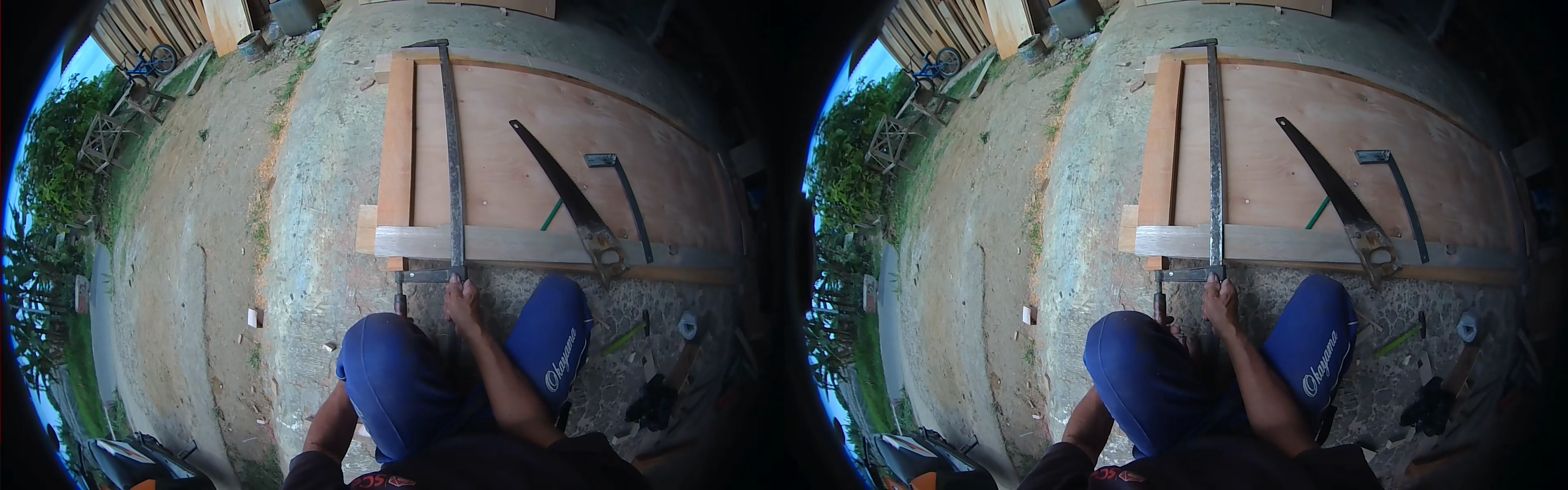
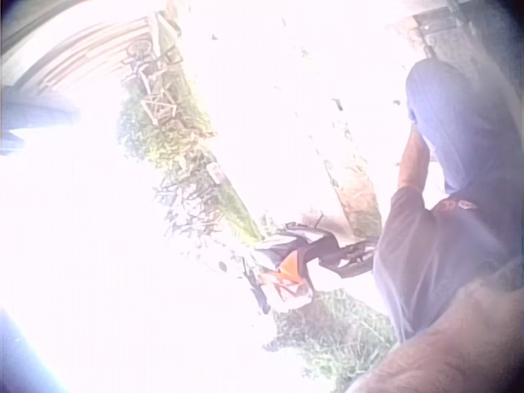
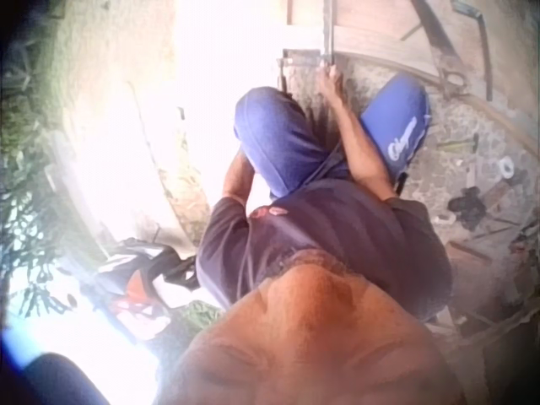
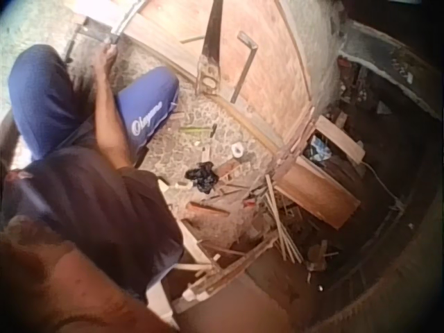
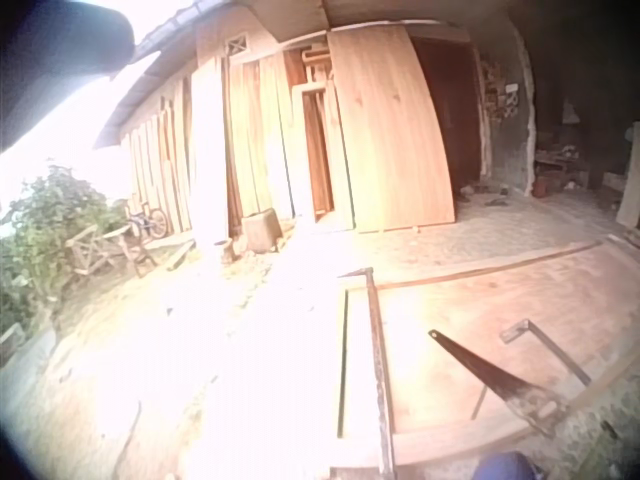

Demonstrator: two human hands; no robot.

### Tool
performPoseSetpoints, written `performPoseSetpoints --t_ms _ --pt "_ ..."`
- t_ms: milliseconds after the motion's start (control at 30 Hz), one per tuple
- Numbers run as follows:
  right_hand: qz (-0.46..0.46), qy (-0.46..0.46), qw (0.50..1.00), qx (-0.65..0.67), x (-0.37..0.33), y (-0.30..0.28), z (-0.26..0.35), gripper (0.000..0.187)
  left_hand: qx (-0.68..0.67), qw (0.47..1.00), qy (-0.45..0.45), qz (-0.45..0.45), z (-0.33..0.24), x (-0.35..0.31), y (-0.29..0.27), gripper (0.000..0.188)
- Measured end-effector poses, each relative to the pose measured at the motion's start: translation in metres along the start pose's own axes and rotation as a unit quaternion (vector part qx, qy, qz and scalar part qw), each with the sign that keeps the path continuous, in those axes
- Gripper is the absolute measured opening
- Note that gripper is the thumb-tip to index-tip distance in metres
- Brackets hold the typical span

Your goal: The person assembles a rectangular wooden frame on a plywood work surface. They use a hand saw to cut a wooden plank, a try square to measure and mark, and a hammer to drive nails into the joints. The person repeatedly measures, cuts, and hammers pieces together to form the frame structure.

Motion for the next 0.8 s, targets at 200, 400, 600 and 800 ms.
performPoseSetpoints --t_ms 200,400,600,800 --pt "0.007 0.01 1.0 0.004 0.0 0.001 -0.001 0.03 -0.006 1.0 0.006 -0.01 -0.001 0.001 0.002 0.046" --pt "0.014 0.011 1.0 -0.002 -0.003 0.003 0.004 0.031 -0.029 1.0 -0.006 0.002 -0.001 0.0 0.0 0.046" --pt "0.015 0.007 1.0 0.001 -0.003 0.001 0.005 0.031 -0.097 0.99 -0.07 0.077 0.004 -0.013 -0.004 0.046" --pt "0.008 0.017 1.0 -0.005 -0.004 0.002 0.005 0.03 -0.176 0.973 -0.091 0.119 0.002 -0.003 0.007 0.045"
Point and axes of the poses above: each hand's wrist, its own x-axis towards the middle knuckle, its own y-axis out of the palm, z = x × y, the point moved 6 cm from there along x, towards the middle knuckle, and after that the axes turned 11 degrees about -z, right-handed, at the moved point
